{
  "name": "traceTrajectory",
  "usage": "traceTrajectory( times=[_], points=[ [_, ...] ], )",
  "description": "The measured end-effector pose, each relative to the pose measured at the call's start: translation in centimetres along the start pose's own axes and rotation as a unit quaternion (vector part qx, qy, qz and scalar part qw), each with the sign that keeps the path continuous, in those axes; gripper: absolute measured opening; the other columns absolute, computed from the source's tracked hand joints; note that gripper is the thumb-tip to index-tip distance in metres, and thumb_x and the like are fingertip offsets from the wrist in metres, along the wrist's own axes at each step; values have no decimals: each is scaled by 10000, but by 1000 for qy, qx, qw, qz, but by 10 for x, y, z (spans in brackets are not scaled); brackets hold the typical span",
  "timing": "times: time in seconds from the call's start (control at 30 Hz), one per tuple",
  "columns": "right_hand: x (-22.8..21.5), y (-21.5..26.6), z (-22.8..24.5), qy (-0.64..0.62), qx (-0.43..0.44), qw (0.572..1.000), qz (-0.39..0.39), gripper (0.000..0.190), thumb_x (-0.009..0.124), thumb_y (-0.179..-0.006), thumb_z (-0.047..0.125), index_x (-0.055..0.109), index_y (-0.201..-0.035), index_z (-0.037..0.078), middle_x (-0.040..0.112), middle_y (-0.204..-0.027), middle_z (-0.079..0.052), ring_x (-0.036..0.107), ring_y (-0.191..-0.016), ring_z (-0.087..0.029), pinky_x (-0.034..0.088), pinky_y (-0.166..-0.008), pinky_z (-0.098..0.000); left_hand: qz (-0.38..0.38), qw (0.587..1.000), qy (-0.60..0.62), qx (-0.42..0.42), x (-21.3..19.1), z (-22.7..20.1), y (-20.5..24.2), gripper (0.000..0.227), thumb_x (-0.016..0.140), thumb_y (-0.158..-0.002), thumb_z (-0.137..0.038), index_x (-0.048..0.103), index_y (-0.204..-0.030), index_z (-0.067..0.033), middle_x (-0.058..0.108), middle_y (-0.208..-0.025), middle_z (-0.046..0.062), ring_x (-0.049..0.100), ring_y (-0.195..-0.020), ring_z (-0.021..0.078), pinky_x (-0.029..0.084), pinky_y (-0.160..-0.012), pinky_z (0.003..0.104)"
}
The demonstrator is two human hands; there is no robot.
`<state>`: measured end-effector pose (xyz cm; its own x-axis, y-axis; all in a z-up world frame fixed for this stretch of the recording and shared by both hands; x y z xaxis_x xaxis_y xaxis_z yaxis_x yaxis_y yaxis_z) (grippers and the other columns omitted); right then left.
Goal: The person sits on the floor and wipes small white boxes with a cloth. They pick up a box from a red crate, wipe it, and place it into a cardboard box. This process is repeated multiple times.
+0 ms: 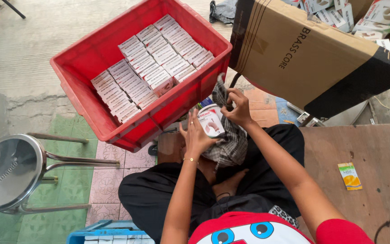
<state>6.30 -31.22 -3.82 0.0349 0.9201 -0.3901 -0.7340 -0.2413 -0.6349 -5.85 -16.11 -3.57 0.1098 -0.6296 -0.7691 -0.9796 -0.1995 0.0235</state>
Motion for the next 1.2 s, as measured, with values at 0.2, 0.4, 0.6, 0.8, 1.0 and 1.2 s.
traceTrajectory(
  times=[0.2,0.4,0.6,0.8,1.0,1.2],
  points=[
    [-7,-5,108,23,-81,992,96,485,432,-641,-154,665,-1003,71,661,-1009,-132,616,-971,-344,480,-850,-443,-28,998,-5,48,-5,-8,-9,1169,868,-408,-352,287,-1385,-76,445,-1375,138,294,-1365,333,95,-1037,680],
    [14,48,102,77,-241,926,280,449,411,-845,265,519,-1249,103,515,-1312,-111,426,-1269,-291,244,-1044,-469,-73,994,-19,78,10,6,-14,1063,792,-445,-370,334,-1370,-116,490,-1331,90,325,-1355,302,74,-1037,678],
    [17,38,103,138,-248,920,269,552,258,-956,435,444,-1328,73,428,-1394,-130,361,-1319,-301,183,-1066,-501,-150,980,-35,123,-2,2,-36,1025,818,-454,-390,396,-1340,-95,542,-1233,111,463,-1250,278,104,-1046,617],
    [9,35,117,164,-209,945,189,574,315,-939,440,440,-1322,31,379,-1437,-143,337,-1337,-300,146,-1088,-509,-132,982,82,107,-33,-17,-8,1229,883,-295,-411,368,-1361,-82,525,-1267,163,483,-1231,282,112,-1060,599],
    [11,64,99,99,-262,940,196,505,298,-916,443,588,-1183,128,559,-1236,-74,509,-1189,-249,257,-1048,-470,-106,988,80,73,11,0,13,1063,850,-412,-364,386,-1323,-75,510,-1283,143,444,-1268,283,156,-1068,587],
    [22,75,109,150,-274,922,230,651,267,-916,543,513,-1263,50,497,-1311,-165,437,-1264,-287,170,-1096,-502,-80,985,97,119,8,1,4,994,820,-444,-320,410,-1314,-68,503,-1322,142,278,-1367,357,147,-1059,644]
  ],
)
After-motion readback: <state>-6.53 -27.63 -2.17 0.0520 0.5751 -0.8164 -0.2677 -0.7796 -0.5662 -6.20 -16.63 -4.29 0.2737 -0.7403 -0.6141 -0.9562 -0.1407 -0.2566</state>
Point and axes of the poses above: each hand's wrist, its own y-axis away from the middle knuckle, its own x-axis out of the palm, z = x × y, the point moved 7 cm from there along -y, towards the middle knuckle
